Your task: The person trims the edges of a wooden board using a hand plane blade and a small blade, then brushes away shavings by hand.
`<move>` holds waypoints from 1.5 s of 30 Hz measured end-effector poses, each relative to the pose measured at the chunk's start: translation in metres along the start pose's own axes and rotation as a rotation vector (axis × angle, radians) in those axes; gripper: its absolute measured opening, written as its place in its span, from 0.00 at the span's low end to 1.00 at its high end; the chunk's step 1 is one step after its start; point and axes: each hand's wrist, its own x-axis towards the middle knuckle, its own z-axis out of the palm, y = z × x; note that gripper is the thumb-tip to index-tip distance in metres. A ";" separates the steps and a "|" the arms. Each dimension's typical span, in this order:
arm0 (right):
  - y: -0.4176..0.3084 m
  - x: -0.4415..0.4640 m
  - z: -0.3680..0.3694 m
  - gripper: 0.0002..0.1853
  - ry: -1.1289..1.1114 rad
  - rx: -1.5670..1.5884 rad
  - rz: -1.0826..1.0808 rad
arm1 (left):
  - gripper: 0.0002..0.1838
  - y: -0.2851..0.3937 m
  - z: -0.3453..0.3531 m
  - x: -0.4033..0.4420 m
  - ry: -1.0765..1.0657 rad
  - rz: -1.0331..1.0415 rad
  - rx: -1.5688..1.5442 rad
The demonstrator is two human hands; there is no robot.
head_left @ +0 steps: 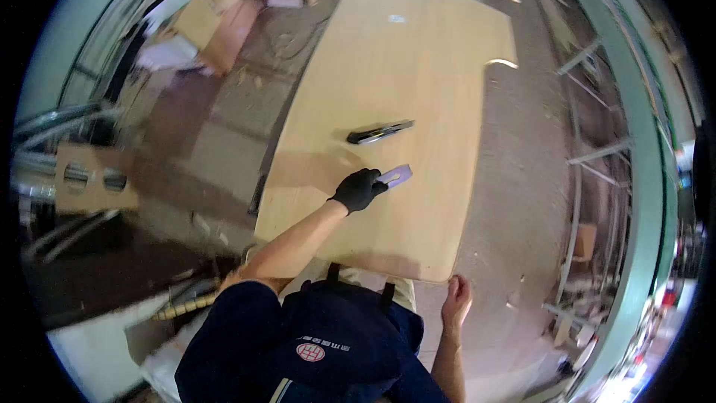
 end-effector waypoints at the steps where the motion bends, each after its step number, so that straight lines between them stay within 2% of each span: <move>1: -0.028 0.016 -0.014 0.17 -0.046 0.018 -0.061 | 0.21 0.006 0.001 -0.028 0.057 -0.055 -0.136; 2: -0.039 0.032 -0.024 0.16 -0.086 0.007 -0.162 | 0.21 0.013 0.001 -0.058 0.121 -0.113 -0.271; 3: -0.031 -0.016 0.043 0.16 -0.309 0.101 -0.060 | 0.20 -0.029 -0.040 -0.155 0.047 -0.308 -0.239; 5: -0.056 -0.022 -0.011 0.16 -0.529 -0.002 -0.006 | 0.19 0.029 -0.033 -0.232 -0.036 -0.488 -0.530; 6: -0.073 0.105 0.055 0.16 -0.550 0.088 -0.327 | 0.16 -0.004 -0.016 -0.145 0.274 -0.273 -0.627; 7: -0.090 0.121 0.064 0.17 -0.640 0.103 -0.416 | 0.17 -0.007 0.000 -0.155 0.266 -0.325 -0.842; 9: -0.109 0.108 0.093 0.18 -0.925 0.160 -0.446 | 0.10 0.043 -0.031 -0.197 -0.129 -0.195 0.084; 11: -0.127 0.078 0.113 0.19 -1.241 0.181 -0.398 | 0.11 0.034 0.011 -0.249 0.019 -0.106 -0.263; 12: -0.121 0.065 0.128 0.19 -1.403 0.230 -0.268 | 0.12 0.057 0.002 -0.257 -0.123 -0.320 -0.380; 13: -0.125 0.049 0.132 0.19 -1.609 0.163 -0.239 | 0.14 0.066 0.004 -0.275 -0.151 -0.298 -0.301; 15: -0.113 0.020 0.160 0.18 -1.755 -0.052 -0.327 | 0.17 0.065 0.020 -0.316 0.112 -0.417 -0.108; 17: -0.114 -0.010 0.167 0.14 -1.696 0.035 -0.126 | 0.22 0.062 0.015 -0.340 0.405 -0.504 -0.097; 18: -0.112 -0.024 0.172 0.12 -1.657 0.083 -0.029 | 0.26 0.065 0.009 -0.349 0.709 -0.539 0.196; 19: -0.107 -0.039 0.177 0.11 -1.625 0.155 0.075 | 0.28 0.066 0.002 -0.365 0.926 -0.581 0.248; 21: -0.095 -0.067 0.186 0.10 -1.541 0.298 0.280 | 0.27 0.048 0.019 -0.388 1.225 -0.846 -0.041; 22: -0.090 -0.086 0.191 0.11 -1.563 0.360 0.368 | 0.26 0.033 0.039 -0.399 1.209 -0.971 -0.238; 23: -0.088 -0.101 0.197 0.11 -1.551 0.382 0.399 | 0.25 -0.002 0.074 -0.406 1.119 -0.887 -0.436; 25: -0.085 -0.142 0.213 0.11 -1.515 0.436 0.474 | 0.22 -0.030 0.075 -0.403 1.055 -0.665 -1.365; 26: -0.085 -0.159 0.219 0.13 -1.491 0.424 0.463 | 0.21 -0.037 0.077 -0.400 1.027 -0.470 -1.565; 29: -0.071 -0.192 0.235 0.13 -1.468 0.312 0.298 | 0.18 -0.074 0.065 -0.388 0.926 -0.456 -1.949; 30: -0.073 -0.197 0.242 0.13 -1.456 0.201 0.164 | 0.17 -0.082 0.058 -0.387 0.893 -0.565 -1.908; 32: -0.081 -0.203 0.248 0.14 -1.452 0.131 0.137 | 0.15 -0.092 0.041 -0.393 0.789 -0.569 -1.847; 33: -0.092 -0.207 0.248 0.15 -1.453 0.098 0.124 | 0.15 -0.096 0.035 -0.397 0.741 -0.569 -1.814; 36: -0.118 -0.196 0.254 0.18 -1.390 -0.180 -0.177 | 0.13 -0.127 0.038 -0.407 0.474 -0.463 -1.707; 38: -0.126 -0.177 0.268 0.17 -1.273 0.109 -0.016 | 0.12 -0.138 0.028 -0.415 0.259 -0.317 -1.493; 39: -0.130 -0.168 0.276 0.16 -1.209 0.251 0.068 | 0.11 -0.131 0.006 -0.416 0.100 -0.392 -1.436; 40: -0.151 -0.163 0.280 0.11 -1.253 0.224 0.116 | 0.09 -0.124 -0.017 -0.417 -0.064 -0.452 -1.366; 43: -0.155 -0.138 0.292 0.06 -1.581 -0.129 -0.060 | 0.14 -0.131 -0.030 -0.417 -0.229 -0.586 -1.230; 44: -0.156 -0.136 0.294 0.05 -1.602 -0.151 -0.045 | 0.15 -0.137 -0.031 -0.414 -0.197 -0.305 -0.549; 45: -0.151 -0.135 0.297 0.05 -1.575 -0.110 -0.001 | 0.15 -0.138 -0.032 -0.415 -0.063 -0.353 -0.421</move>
